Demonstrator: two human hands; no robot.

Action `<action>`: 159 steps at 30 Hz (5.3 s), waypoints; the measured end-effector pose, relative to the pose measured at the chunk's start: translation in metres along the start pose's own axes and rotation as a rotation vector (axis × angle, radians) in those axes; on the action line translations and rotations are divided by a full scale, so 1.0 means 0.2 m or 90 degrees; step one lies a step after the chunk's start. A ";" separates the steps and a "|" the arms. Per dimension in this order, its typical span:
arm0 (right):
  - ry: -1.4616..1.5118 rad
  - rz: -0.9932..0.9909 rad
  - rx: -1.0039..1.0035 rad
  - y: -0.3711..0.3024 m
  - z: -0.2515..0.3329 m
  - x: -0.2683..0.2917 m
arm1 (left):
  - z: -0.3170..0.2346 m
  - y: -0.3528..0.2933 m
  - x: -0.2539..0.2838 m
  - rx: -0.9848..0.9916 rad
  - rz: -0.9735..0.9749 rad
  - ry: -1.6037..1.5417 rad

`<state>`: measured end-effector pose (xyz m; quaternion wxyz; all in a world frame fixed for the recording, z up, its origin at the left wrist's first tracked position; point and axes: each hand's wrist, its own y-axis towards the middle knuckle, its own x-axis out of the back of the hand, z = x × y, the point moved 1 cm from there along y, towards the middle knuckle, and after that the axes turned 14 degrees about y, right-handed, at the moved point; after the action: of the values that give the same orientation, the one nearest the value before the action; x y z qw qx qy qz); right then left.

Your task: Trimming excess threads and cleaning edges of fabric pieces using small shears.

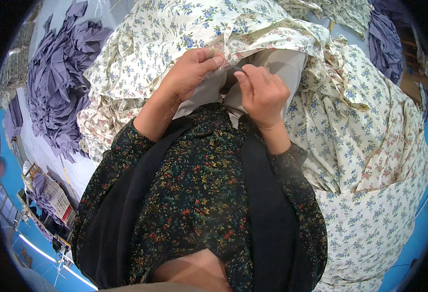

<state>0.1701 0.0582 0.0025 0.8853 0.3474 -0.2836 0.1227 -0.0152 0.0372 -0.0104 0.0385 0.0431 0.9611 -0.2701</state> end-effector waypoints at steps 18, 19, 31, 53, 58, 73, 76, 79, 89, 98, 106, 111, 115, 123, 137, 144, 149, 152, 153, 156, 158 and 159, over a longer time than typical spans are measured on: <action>0.840 0.007 -0.924 -0.10 0.05 0.15 | 0.06 -0.13 -0.11 -0.235 0.124 0.545; 0.806 -0.029 -0.877 -0.14 0.05 0.16 | 0.04 -0.09 -0.09 -0.191 0.191 0.384; 0.683 -0.057 -0.789 -0.23 0.07 0.29 | -0.04 0.02 -0.13 -0.154 0.159 -0.167; 0.689 0.057 -0.595 -0.12 -0.03 0.16 | 0.05 -0.06 -0.23 -0.031 0.059 0.126; 1.155 -0.082 -0.650 -0.16 -0.11 0.21 | 0.07 -0.06 -0.22 0.019 0.051 0.045; 0.297 0.012 -0.400 -0.18 0.04 0.16 | 0.03 -0.07 -0.25 0.052 0.096 -0.132; 0.299 0.008 -0.404 -0.19 0.03 0.17 | 0.03 -0.07 -0.25 0.060 0.094 -0.132; 0.339 0.007 -0.434 -0.20 0.02 0.17 | 0.01 -0.08 -0.26 0.059 0.096 -0.152; 0.287 -0.013 -0.384 -0.19 0.03 0.16 | 0.02 -0.08 -0.26 0.058 0.097 -0.187; 0.319 0.008 -0.415 -0.19 0.03 0.17 | 0.02 -0.07 -0.25 0.063 0.096 -0.181; 0.298 -0.021 -0.382 -0.19 0.03 0.16 | 0.01 -0.07 -0.25 0.083 0.092 -0.176; 0.290 -0.022 -0.388 -0.18 0.04 0.16 | 0.01 -0.07 -0.25 0.084 0.091 -0.188; 0.367 -0.032 -0.445 -0.22 0.00 0.14 | 0.01 -0.07 -0.26 0.097 0.080 -0.194; 0.759 0.037 -0.790 -0.18 -0.03 0.19 | 0.01 0.00 -0.12 -0.032 -0.065 -0.035; 0.686 0.014 -0.768 -0.23 -0.04 0.25 | 0.04 -0.01 -0.13 -0.013 -0.066 -0.043; 0.704 0.009 -0.735 -0.21 -0.03 0.25 | 0.07 -0.05 -0.26 0.078 0.084 -0.002; 0.636 -0.006 -0.750 -0.25 -0.08 0.31 | 0.07 -0.03 -0.21 0.048 -0.005 -0.003; 0.613 -0.008 -0.747 -0.25 -0.08 0.31 | 0.07 -0.03 -0.21 0.049 -0.019 0.000; 0.613 -0.008 -0.748 -0.23 -0.07 0.31 | 0.07 -0.03 -0.20 0.050 -0.024 0.009; 0.642 0.003 -0.772 -0.21 -0.04 0.29 | 0.06 -0.04 -0.22 0.038 -0.029 0.007; 0.731 0.029 -0.798 -0.23 -0.06 0.26 | 0.05 -0.04 -0.22 0.033 0.016 -0.047; 0.730 0.029 -0.797 -0.22 -0.06 0.26 | 0.05 -0.04 -0.23 0.030 0.061 -0.101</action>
<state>0.2348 0.0343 0.0014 0.9182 -0.3287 0.1866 0.1182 0.0300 0.0225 -0.0100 0.1267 0.0683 0.9452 -0.2931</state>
